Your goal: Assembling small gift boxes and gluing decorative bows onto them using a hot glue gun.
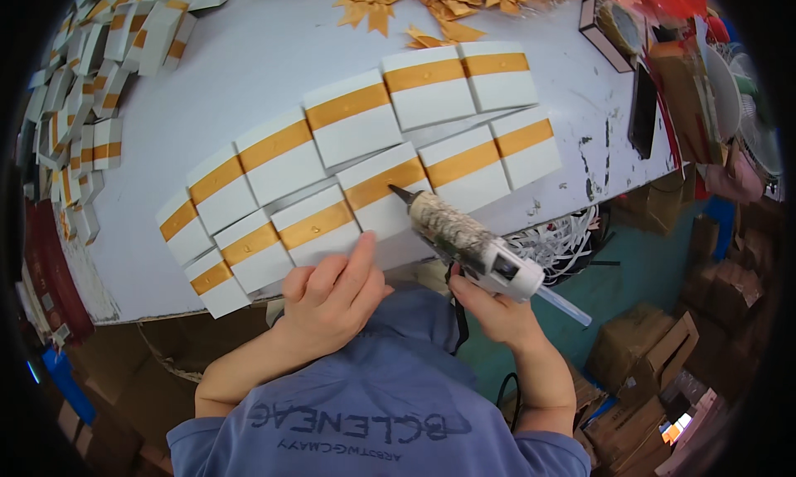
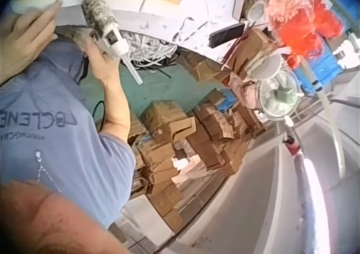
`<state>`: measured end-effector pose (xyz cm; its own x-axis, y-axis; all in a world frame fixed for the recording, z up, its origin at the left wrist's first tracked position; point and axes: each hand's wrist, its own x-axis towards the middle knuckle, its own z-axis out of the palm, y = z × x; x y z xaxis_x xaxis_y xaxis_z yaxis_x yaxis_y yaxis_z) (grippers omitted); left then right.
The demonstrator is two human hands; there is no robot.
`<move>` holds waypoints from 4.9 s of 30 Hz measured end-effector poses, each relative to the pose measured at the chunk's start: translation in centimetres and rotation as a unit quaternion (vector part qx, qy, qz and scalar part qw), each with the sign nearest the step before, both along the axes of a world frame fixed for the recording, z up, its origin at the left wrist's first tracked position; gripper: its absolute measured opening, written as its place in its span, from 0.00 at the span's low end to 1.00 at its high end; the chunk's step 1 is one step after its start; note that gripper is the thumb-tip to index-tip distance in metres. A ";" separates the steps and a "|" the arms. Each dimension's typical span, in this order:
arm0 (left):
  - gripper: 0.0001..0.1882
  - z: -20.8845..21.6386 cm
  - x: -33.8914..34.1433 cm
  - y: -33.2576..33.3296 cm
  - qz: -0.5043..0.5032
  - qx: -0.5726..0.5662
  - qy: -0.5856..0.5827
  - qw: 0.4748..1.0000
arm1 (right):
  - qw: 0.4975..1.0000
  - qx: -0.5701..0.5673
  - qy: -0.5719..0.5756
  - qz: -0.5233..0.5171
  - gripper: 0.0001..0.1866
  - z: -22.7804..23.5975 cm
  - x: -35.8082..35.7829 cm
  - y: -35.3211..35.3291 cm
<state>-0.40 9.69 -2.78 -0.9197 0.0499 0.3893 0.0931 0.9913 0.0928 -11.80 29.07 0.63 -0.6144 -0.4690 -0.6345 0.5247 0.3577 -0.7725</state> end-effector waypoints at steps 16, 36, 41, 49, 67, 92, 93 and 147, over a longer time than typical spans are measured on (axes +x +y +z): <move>0.16 -0.2 -6.2 3.3 -0.061 -0.012 -0.012 0.998 | 0.994 -0.025 0.060 -0.091 0.23 0.1 -2.2 4.2; 0.20 2.6 -10.4 4.9 -0.159 0.024 -0.004 0.987 | 0.908 0.007 0.364 -0.209 0.20 1.8 -15.8 4.5; 0.17 3.3 -8.6 3.8 -0.167 0.073 0.025 0.983 | 0.886 0.126 0.386 -0.221 0.23 0.1 -32.8 4.9; 0.18 4.9 -1.5 -5.2 -0.029 0.216 -0.072 0.973 | 0.543 0.228 0.803 -0.089 0.21 0.1 -22.9 -3.2; 0.10 2.7 -4.2 -18.2 0.132 0.684 0.018 0.717 | 0.725 -0.006 0.549 0.416 0.11 2.4 -7.3 -27.9; 0.11 -0.7 8.8 -15.0 0.233 0.332 0.114 0.907 | 0.763 -0.018 0.457 0.457 0.07 -0.4 2.8 -29.0; 0.12 -0.9 8.7 -14.9 0.237 0.334 0.104 0.906 | 0.752 -0.006 0.470 0.462 0.07 -0.5 2.8 -29.0; 0.17 1.5 1.9 -13.8 0.140 0.322 -0.053 0.935 | 0.802 0.024 0.489 0.342 0.06 -1.0 -1.4 -24.1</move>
<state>1.46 -4.15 -1.27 -0.8968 -0.4115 0.1624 -0.2046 0.7114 0.6723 -13.18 4.96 -0.34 -0.4392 -0.8978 -0.0335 -0.6555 0.3457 -0.6714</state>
